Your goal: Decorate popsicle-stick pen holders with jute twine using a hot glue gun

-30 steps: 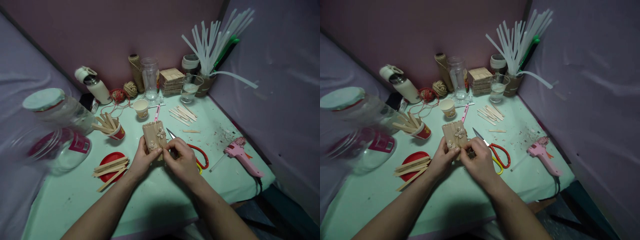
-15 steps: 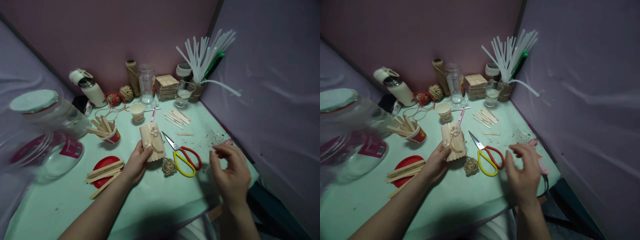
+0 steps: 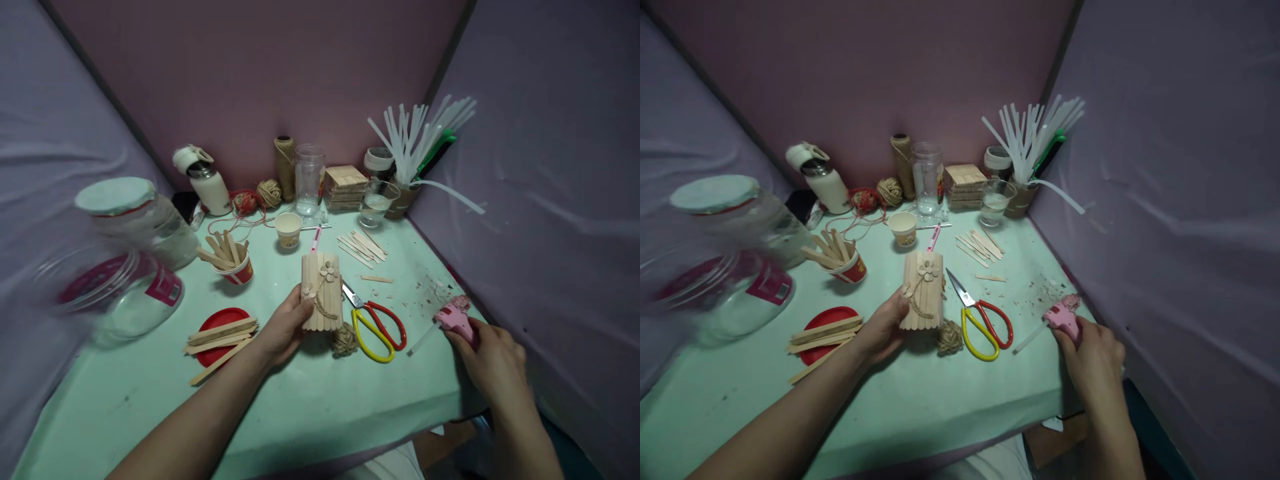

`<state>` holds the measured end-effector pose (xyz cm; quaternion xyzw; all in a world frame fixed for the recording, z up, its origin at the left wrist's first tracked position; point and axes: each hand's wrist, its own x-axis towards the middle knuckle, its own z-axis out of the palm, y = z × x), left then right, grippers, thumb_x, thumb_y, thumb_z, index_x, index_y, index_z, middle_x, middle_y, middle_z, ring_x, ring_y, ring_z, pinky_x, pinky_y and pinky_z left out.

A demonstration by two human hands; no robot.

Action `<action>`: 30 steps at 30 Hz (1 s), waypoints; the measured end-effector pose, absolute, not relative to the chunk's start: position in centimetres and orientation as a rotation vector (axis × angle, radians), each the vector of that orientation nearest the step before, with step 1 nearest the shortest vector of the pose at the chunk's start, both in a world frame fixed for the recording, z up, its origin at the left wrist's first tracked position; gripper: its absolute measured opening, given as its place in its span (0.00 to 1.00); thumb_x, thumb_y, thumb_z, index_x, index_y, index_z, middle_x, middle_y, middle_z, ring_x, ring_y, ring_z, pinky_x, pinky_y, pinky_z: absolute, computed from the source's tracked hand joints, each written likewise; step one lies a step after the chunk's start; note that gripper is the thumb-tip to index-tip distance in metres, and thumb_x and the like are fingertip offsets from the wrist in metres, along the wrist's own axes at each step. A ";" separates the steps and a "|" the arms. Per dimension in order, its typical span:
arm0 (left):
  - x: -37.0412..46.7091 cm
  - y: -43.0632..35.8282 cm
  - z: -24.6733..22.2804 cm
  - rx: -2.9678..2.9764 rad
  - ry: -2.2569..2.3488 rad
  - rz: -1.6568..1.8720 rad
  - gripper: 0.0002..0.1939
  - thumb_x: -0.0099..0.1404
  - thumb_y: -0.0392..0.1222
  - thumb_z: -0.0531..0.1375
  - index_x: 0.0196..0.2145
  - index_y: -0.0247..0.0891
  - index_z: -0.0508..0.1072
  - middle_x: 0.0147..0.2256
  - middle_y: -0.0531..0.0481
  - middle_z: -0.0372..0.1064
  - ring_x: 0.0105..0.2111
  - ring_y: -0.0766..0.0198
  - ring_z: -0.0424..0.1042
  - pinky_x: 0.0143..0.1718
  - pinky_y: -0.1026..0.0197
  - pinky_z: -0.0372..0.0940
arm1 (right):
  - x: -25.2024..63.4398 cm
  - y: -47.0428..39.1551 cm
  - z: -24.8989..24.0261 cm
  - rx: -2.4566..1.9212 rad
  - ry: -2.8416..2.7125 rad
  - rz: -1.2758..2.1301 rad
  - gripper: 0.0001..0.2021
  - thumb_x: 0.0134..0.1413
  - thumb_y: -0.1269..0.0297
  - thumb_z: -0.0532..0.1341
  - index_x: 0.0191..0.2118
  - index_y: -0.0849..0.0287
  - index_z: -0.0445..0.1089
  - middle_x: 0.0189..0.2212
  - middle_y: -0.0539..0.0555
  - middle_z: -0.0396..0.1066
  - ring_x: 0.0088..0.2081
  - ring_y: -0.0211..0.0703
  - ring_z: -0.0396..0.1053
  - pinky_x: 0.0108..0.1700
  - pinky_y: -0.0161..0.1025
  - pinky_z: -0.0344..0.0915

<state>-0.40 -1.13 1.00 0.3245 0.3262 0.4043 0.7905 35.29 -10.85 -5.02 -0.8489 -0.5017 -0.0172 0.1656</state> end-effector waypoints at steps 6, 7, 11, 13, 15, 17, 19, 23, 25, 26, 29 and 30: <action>-0.5 -1.2 1.2 0.681 0.686 0.868 0.41 0.46 0.60 0.75 0.53 0.39 0.71 0.54 0.40 0.73 0.50 0.51 0.73 0.47 0.55 0.67 | 34.8 -11.7 -3.8 -2.390 -1.352 -0.003 0.29 0.52 0.43 0.53 0.44 0.64 0.75 0.39 0.69 0.74 0.44 0.67 0.71 0.49 0.61 0.67; -0.5 -1.1 1.1 0.675 0.688 0.864 0.41 0.46 0.60 0.75 0.53 0.39 0.70 0.54 0.40 0.73 0.50 0.51 0.73 0.48 0.55 0.67 | 34.3 -12.2 -3.2 -2.346 -1.305 0.045 0.29 0.52 0.41 0.53 0.44 0.63 0.75 0.39 0.67 0.74 0.43 0.65 0.72 0.48 0.59 0.68; -0.4 -1.1 1.0 0.676 0.698 0.853 0.42 0.46 0.59 0.76 0.53 0.39 0.69 0.55 0.39 0.72 0.52 0.50 0.72 0.49 0.55 0.66 | 31.1 -14.5 0.0 -2.117 -1.025 0.388 0.28 0.56 0.39 0.58 0.50 0.56 0.74 0.42 0.59 0.77 0.39 0.53 0.75 0.37 0.44 0.72; -0.3 -1.1 0.9 0.696 0.706 0.847 0.42 0.46 0.59 0.76 0.54 0.39 0.69 0.55 0.39 0.72 0.53 0.49 0.72 0.50 0.54 0.66 | 29.0 -15.5 1.4 -1.990 -0.918 0.509 0.26 0.58 0.40 0.59 0.48 0.58 0.76 0.43 0.58 0.78 0.40 0.51 0.75 0.35 0.39 0.72; -0.3 -1.1 0.8 0.732 0.721 0.842 0.43 0.46 0.59 0.76 0.54 0.39 0.68 0.54 0.39 0.72 0.53 0.47 0.72 0.50 0.53 0.66 | 27.0 -16.2 2.3 -1.874 -0.900 0.618 0.25 0.59 0.41 0.59 0.44 0.59 0.77 0.41 0.58 0.80 0.40 0.50 0.76 0.34 0.37 0.73; -0.3 -1.1 0.6 0.777 0.737 0.850 0.44 0.46 0.58 0.76 0.55 0.39 0.67 0.54 0.38 0.72 0.54 0.45 0.71 0.51 0.51 0.66 | 25.1 -16.6 2.6 -1.816 -0.898 0.688 0.24 0.59 0.42 0.60 0.41 0.60 0.79 0.39 0.59 0.80 0.39 0.51 0.77 0.35 0.36 0.74; -0.4 -1.1 0.4 0.825 0.745 0.861 0.44 0.47 0.57 0.75 0.56 0.39 0.65 0.55 0.38 0.71 0.55 0.44 0.70 0.51 0.50 0.66 | 23.6 -16.9 2.4 -1.803 -0.929 0.751 0.24 0.59 0.43 0.60 0.40 0.60 0.80 0.38 0.59 0.81 0.40 0.52 0.78 0.36 0.36 0.76; -0.4 -1.1 0.2 0.902 0.762 0.872 0.43 0.49 0.55 0.75 0.56 0.39 0.63 0.56 0.36 0.69 0.56 0.43 0.69 0.52 0.49 0.67 | 22.5 -17.6 1.2 -1.768 -1.127 0.726 0.21 0.59 0.44 0.62 0.41 0.56 0.81 0.37 0.58 0.82 0.36 0.52 0.79 0.35 0.37 0.77; -0.5 -1.1 0.2 0.913 0.771 0.876 0.43 0.49 0.55 0.75 0.56 0.39 0.63 0.55 0.37 0.70 0.56 0.42 0.70 0.52 0.48 0.67 | 22.5 -17.8 0.9 -1.762 -1.188 0.658 0.19 0.58 0.45 0.63 0.40 0.54 0.81 0.36 0.57 0.82 0.34 0.52 0.79 0.34 0.37 0.78; -0.5 -1.0 0.2 0.912 0.773 0.877 0.43 0.48 0.55 0.75 0.56 0.40 0.63 0.55 0.37 0.70 0.56 0.42 0.70 0.52 0.48 0.67 | 22.5 -17.8 0.9 -1.764 -1.211 0.638 0.18 0.58 0.45 0.63 0.40 0.54 0.82 0.36 0.57 0.82 0.34 0.52 0.79 0.35 0.38 0.78; -0.4 -1.0 0.2 0.911 0.781 0.883 0.42 0.47 0.55 0.76 0.55 0.39 0.65 0.54 0.37 0.71 0.55 0.42 0.70 0.53 0.47 0.67 | 22.3 -17.6 1.4 -1.770 -1.300 0.613 0.19 0.61 0.46 0.61 0.43 0.54 0.82 0.37 0.57 0.82 0.35 0.52 0.79 0.37 0.40 0.79; -0.4 -1.0 0.2 0.913 0.785 0.888 0.42 0.47 0.55 0.76 0.55 0.39 0.65 0.54 0.37 0.71 0.55 0.42 0.70 0.53 0.47 0.66 | 22.2 -17.4 1.6 -1.765 -1.337 0.607 0.19 0.62 0.46 0.60 0.45 0.54 0.82 0.38 0.57 0.82 0.35 0.52 0.79 0.37 0.40 0.79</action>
